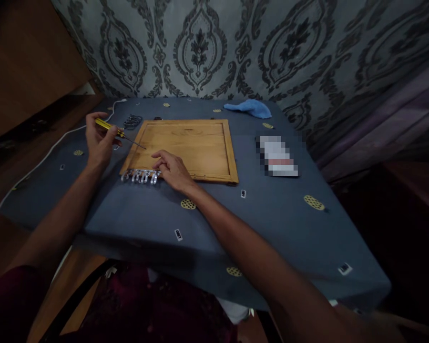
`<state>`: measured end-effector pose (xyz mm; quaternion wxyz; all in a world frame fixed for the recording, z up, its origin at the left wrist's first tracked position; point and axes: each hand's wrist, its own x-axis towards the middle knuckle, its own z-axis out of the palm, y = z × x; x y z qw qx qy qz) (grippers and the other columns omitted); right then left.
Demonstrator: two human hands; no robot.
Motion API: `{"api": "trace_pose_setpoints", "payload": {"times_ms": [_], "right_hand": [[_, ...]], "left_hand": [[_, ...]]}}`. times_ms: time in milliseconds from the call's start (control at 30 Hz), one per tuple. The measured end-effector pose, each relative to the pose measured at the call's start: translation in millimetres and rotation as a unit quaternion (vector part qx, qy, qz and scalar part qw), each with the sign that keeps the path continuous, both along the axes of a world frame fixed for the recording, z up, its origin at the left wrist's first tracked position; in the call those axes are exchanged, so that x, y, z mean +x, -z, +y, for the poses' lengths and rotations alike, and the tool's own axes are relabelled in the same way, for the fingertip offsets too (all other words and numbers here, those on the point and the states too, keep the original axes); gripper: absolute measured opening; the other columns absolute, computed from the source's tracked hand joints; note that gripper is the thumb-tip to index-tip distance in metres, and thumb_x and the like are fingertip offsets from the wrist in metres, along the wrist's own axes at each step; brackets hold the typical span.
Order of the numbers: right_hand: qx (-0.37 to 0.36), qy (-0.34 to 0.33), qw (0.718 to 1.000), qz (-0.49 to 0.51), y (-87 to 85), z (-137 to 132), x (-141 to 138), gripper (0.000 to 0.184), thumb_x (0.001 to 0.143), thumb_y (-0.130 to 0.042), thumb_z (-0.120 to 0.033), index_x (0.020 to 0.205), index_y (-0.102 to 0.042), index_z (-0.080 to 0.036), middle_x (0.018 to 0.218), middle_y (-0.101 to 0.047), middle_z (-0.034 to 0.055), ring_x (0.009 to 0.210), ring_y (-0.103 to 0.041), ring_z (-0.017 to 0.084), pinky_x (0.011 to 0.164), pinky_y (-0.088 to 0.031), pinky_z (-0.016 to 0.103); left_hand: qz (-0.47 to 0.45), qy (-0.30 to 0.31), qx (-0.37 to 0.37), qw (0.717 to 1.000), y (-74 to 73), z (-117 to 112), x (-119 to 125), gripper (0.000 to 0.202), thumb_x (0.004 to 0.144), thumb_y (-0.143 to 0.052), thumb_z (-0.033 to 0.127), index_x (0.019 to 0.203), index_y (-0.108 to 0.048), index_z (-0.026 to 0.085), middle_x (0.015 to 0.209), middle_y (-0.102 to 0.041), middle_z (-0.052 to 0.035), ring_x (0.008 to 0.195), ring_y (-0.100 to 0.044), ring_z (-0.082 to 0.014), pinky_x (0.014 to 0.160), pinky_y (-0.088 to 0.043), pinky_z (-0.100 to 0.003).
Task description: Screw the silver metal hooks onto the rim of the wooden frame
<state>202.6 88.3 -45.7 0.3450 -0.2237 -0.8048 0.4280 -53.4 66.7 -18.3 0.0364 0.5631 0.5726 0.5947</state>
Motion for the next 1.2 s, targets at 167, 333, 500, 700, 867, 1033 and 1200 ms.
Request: {"api": "trace_pose_setpoints", "payload": {"times_ms": [167,333,500,700,867,1033,1200], "right_hand": [[0.001,-0.007,1.000,0.005,2.6,1.4,-1.5,0.039,0.079,-0.044,-0.007,0.112,-0.062,-0.020,0.094,-0.077,0.0048,0.091,-0.072,0.020,0.091,-0.055,0.041],[0.001,-0.007,1.000,0.014,4.1,1.0,-2.3,0.039,0.080,-0.044,-0.008,0.113,-0.062,-0.019,0.094,-0.077,0.0059,0.091,-0.072,0.021,0.091,-0.054,0.043],[-0.005,-0.006,1.000,0.013,2.9,-1.1,-1.6,0.039,0.080,-0.043,-0.007,0.112,-0.062,-0.019,0.094,-0.077,0.0055,0.092,-0.073,0.019,0.088,-0.055,0.039],[-0.013,-0.002,1.000,0.018,-0.1,-3.6,-0.1,0.038,0.082,-0.043,-0.007,0.113,-0.062,-0.019,0.095,-0.077,0.0059,0.092,-0.073,0.019,0.086,-0.055,0.037],[-0.015,0.007,0.999,0.033,-5.9,-6.6,4.5,0.037,0.083,-0.043,-0.009,0.113,-0.064,-0.017,0.095,-0.077,0.0070,0.090,-0.073,0.021,0.085,-0.056,0.038],[-0.008,0.041,0.999,0.029,-6.7,-8.8,15.4,0.040,0.085,-0.042,-0.010,0.118,-0.062,-0.018,0.098,-0.078,0.0064,0.093,-0.073,0.020,0.085,-0.055,0.037],[0.010,0.063,0.998,-0.005,-6.4,-14.5,23.3,0.036,0.090,-0.042,-0.013,0.120,-0.061,-0.020,0.098,-0.077,0.0056,0.091,-0.074,0.019,0.081,-0.056,0.036]], "left_hand": [[-0.011,0.009,-0.009,1.000,2.9,4.4,-4.8,0.074,0.077,-0.062,0.083,0.125,-0.043,0.031,0.093,-0.065,-0.0046,0.076,-0.067,-0.0186,0.054,-0.052,-0.029],[-0.032,0.025,-0.010,0.999,2.5,7.2,4.9,0.076,0.073,-0.064,0.083,0.121,-0.043,0.028,0.089,-0.064,-0.0044,0.072,-0.065,-0.0180,0.051,-0.050,-0.027],[-0.037,0.029,-0.002,0.999,0.8,4.4,14.5,0.068,0.077,-0.069,0.075,0.119,-0.046,0.027,0.087,-0.062,-0.0037,0.073,-0.065,-0.0182,0.051,-0.049,-0.025],[-0.053,0.041,0.021,0.998,0.7,-4.6,16.4,0.065,0.080,-0.073,0.068,0.120,-0.045,0.024,0.087,-0.060,-0.0020,0.075,-0.063,-0.0158,0.053,-0.050,-0.022],[-0.059,0.079,0.013,0.995,0.6,-5.2,22.7,0.062,0.086,-0.069,0.064,0.124,-0.040,0.025,0.090,-0.062,-0.0023,0.075,-0.065,-0.0159,0.056,-0.052,-0.023],[-0.052,0.135,-0.001,0.989,-15.9,-9.6,35.9,0.051,0.091,-0.069,0.054,0.125,-0.041,0.029,0.095,-0.064,-0.0023,0.078,-0.069,-0.0170,0.059,-0.056,-0.025],[0.021,0.168,0.009,0.985,-35.8,-20.5,50.3,0.047,0.096,-0.063,0.049,0.131,-0.038,0.029,0.092,-0.065,-0.0025,0.077,-0.069,-0.0172,0.061,-0.059,-0.029]]}}
